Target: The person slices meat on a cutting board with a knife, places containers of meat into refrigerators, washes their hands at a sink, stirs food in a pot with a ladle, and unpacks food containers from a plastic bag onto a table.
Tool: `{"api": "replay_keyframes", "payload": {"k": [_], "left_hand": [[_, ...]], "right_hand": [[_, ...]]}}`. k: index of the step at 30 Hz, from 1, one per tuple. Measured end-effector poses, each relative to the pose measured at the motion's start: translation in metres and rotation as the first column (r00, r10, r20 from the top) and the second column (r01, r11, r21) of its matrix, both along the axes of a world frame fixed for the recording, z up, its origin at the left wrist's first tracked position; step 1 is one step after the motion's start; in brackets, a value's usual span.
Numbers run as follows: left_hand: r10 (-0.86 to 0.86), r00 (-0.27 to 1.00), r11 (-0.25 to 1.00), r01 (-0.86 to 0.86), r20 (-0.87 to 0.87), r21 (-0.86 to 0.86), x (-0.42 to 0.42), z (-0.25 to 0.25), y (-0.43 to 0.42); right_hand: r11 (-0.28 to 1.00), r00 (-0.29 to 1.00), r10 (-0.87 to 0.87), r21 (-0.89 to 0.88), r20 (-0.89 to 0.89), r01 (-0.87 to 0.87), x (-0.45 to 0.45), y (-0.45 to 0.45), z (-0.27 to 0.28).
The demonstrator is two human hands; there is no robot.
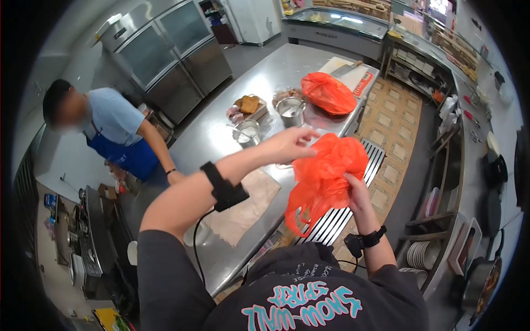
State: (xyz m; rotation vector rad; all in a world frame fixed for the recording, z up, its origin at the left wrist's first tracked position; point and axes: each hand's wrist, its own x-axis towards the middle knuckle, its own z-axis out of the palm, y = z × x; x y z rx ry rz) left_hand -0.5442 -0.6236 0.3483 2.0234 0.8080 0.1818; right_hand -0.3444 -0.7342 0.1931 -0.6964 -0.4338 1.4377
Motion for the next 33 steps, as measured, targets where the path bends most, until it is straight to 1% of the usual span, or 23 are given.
{"api": "replay_keyframes", "payload": {"k": [2, 4, 5, 8, 9, 12, 13, 16, 17, 18, 19, 20, 21, 24, 25, 28, 29, 32, 33], "left_hand": [[0.035, 0.998, 0.989, -0.027, -0.054, 0.143, -0.012, 0.006, 0.004], [0.04, 0.994, 0.992, -0.028, -0.099, 0.122, -0.024, 0.009, 0.002], [0.035, 0.992, 0.993, -0.021, -0.122, 0.117, -0.028, 0.011, 0.002], [-0.064, 0.972, 0.991, 0.089, -0.226, 0.104, -0.037, 0.012, -0.001], [-0.087, 0.968, 0.99, 0.11, -0.234, 0.085, -0.038, 0.004, 0.002], [-0.015, 0.998, 1.0, 0.016, -0.056, 0.01, -0.042, -0.011, -0.007], [-0.051, 0.996, 0.978, 0.065, 0.073, -0.197, -0.041, -0.014, -0.013], [-0.166, 0.983, 0.971, 0.177, 0.08, -0.163, -0.043, -0.033, -0.031], [-0.153, 0.985, 0.988, 0.152, 0.083, 0.013, -0.044, -0.046, -0.033], [-0.145, 0.987, 0.989, 0.145, 0.069, 0.011, -0.05, -0.057, -0.03], [-0.133, 0.99, 0.991, 0.133, 0.056, 0.012, -0.057, -0.05, -0.03], [-0.118, 0.992, 0.993, 0.118, 0.045, 0.014, -0.066, -0.051, -0.03], [-0.072, 0.988, 0.997, 0.073, 0.134, -0.008, -0.073, -0.062, -0.033], [0.071, 0.979, 0.997, -0.075, 0.191, 0.014, -0.085, -0.104, -0.049], [0.127, 0.971, 0.992, -0.123, 0.203, -0.032, -0.09, -0.112, -0.057], [0.232, 0.95, 0.971, -0.214, 0.207, -0.108, -0.107, -0.132, -0.067], [0.259, 0.938, 0.964, -0.236, 0.23, -0.121, -0.111, -0.144, -0.07], [0.321, 0.855, 0.944, -0.255, 0.407, -0.209, -0.123, -0.171, -0.087], [0.441, 0.815, 0.893, -0.357, 0.376, -0.273, -0.127, -0.178, -0.096]], "right_hand": [[1.0, 1.0, 0.0, -0.015, -0.015, -0.001, -0.01, 0.0, 0.004], [0.999, 1.0, 0.02, 0.038, -0.021, -0.019, -0.024, -0.002, 0.011], [1.0, 1.0, 0.004, 0.012, -0.029, -0.004, -0.029, -0.002, 0.007], [1.0, 1.0, -0.006, 0.02, 0.024, 0.005, -0.047, -0.006, 0.013], [1.0, 1.0, 0.003, 0.03, -0.007, -0.003, -0.05, -0.006, 0.007], [0.997, 0.998, 0.002, 0.079, 0.056, -0.006, -0.06, -0.014, 0.011], [0.996, 0.989, -0.002, 0.092, 0.148, -0.012, -0.066, -0.018, 0.014], [0.999, 0.969, -0.008, 0.053, 0.246, -0.005, -0.089, -0.025, 0.018], [0.997, 0.969, 0.071, 0.009, 0.238, -0.076, -0.089, -0.03, 0.021], [0.981, 0.962, 0.145, 0.089, 0.231, -0.17, -0.091, -0.029, 0.02], [0.96, 0.959, 0.24, 0.112, 0.148, -0.257, -0.091, -0.032, 0.021], [0.93, 0.94, 0.334, 0.14, 0.065, -0.34, -0.09, -0.033, 0.022], [0.921, 0.925, 0.374, 0.09, 0.059, -0.378, -0.09, -0.033, 0.021], [0.919, 0.899, 0.387, -0.007, 0.206, -0.394, -0.095, -0.03, 0.003], [0.915, 0.862, 0.403, -0.121, 0.307, -0.385, -0.097, -0.028, -0.001], [0.89, 0.804, 0.449, -0.278, 0.391, -0.361, -0.108, -0.017, -0.006], [0.907, 0.822, 0.417, -0.234, 0.388, -0.35, -0.112, -0.015, -0.01], [0.884, 0.782, 0.465, -0.261, 0.416, -0.387, -0.107, -0.008, -0.026], [0.888, 0.782, 0.457, -0.263, 0.424, -0.376, -0.102, -0.006, -0.032]]}}
